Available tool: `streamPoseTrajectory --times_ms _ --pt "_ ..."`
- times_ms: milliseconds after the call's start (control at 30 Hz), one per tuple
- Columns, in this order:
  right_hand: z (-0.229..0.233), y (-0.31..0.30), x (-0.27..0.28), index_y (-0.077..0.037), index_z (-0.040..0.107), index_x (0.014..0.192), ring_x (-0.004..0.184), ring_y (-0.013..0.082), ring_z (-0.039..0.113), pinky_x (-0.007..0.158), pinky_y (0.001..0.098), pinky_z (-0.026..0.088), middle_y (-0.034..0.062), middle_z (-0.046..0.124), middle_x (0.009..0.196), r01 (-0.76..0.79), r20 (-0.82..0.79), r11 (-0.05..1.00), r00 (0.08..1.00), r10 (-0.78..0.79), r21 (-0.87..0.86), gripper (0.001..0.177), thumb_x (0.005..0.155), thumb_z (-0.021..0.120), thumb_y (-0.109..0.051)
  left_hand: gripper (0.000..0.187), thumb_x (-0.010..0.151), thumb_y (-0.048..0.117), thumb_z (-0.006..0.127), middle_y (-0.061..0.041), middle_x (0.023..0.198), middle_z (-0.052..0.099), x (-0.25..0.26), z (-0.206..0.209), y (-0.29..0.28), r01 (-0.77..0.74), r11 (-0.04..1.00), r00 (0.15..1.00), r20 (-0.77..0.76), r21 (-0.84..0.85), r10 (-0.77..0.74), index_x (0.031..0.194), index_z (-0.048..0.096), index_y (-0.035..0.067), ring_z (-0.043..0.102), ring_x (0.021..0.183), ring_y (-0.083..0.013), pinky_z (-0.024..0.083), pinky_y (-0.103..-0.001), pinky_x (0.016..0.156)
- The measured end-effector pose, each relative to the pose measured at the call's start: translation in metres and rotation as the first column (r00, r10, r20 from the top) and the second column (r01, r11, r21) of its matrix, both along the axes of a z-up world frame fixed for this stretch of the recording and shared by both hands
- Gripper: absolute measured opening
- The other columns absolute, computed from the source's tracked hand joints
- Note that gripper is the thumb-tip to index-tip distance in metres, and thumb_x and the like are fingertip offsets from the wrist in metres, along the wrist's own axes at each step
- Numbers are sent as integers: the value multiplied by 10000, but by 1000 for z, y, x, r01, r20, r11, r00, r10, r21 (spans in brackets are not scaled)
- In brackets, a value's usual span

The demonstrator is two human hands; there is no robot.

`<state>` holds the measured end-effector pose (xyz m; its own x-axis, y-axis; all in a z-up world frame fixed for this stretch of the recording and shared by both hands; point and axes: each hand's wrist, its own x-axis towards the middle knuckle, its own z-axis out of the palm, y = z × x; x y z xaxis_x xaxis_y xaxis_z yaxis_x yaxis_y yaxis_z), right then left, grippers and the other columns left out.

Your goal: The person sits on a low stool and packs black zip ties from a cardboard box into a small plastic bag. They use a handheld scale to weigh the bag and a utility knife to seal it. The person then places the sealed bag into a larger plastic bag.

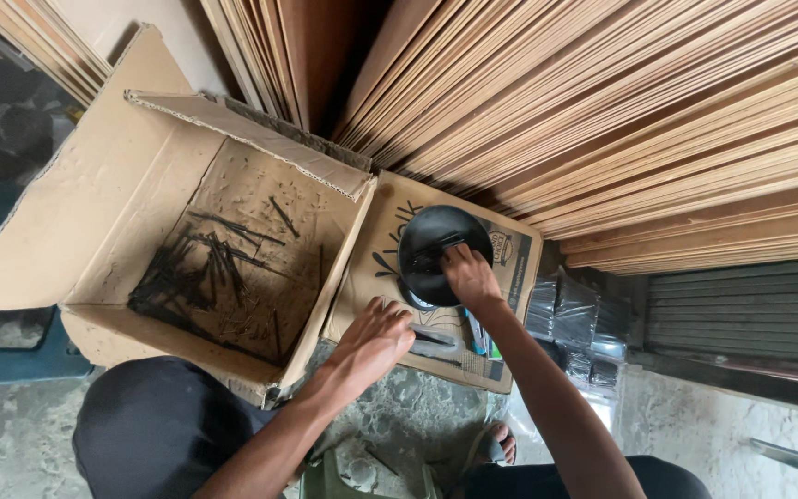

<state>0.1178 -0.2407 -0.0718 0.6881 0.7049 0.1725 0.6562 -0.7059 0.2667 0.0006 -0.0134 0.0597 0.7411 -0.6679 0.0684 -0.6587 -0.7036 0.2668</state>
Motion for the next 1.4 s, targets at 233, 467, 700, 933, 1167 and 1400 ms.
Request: streamPoseTrajectory --times_ms 233,467,700,933,1167,1400 --pt "-3 8 2 -162 635 814 921 229 532 683 312 440 34 577 866 -122 25 991 992 123 -51 105 742 560 -157 136 729 71 542 -56 766 607 -1 0 -1 -16 999 1000 18 -42 17 652 634 135 506 737 -227 383 -371 679" --pt "60 35 -15 -156 584 1104 994 338 591 859 452 469 118 667 923 838 -779 456 491 -390 300 437 692 671 -274 112 725 93 562 -47 818 623 -2 -23 7 42 998 996 84 -39 -39 721 653 157 514 795 -210 378 -369 741" --pt "5 14 -2 -295 622 1052 976 302 606 844 433 485 18 681 879 941 -819 238 329 -471 241 327 726 640 -323 88 714 118 573 -51 791 607 -1 -38 9 24 997 998 68 -78 -18 697 638 175 503 768 -224 386 -386 718" --pt "-12 19 -6 -240 598 960 852 287 648 748 426 530 59 670 837 883 -626 454 424 -654 124 208 769 628 -316 93 713 126 565 -39 774 598 -6 -46 8 23 997 999 45 -69 -20 668 619 186 496 759 -218 379 -376 696" --pt "-4 18 -15 -114 649 851 961 249 520 689 307 486 70 530 961 213 -124 974 971 -202 76 138 740 568 -129 101 723 110 558 -42 765 593 -3 -27 4 17 998 999 41 -60 -14 680 626 170 504 759 -221 383 -375 684" --pt "-47 -1 4 -170 662 809 1013 218 498 818 331 398 26 605 952 -3 -161 995 987 -12 -96 137 785 527 -183 121 745 79 558 -49 787 613 0 -23 0 -7 1000 1000 13 -26 8 707 642 157 525 766 -220 395 -363 679"
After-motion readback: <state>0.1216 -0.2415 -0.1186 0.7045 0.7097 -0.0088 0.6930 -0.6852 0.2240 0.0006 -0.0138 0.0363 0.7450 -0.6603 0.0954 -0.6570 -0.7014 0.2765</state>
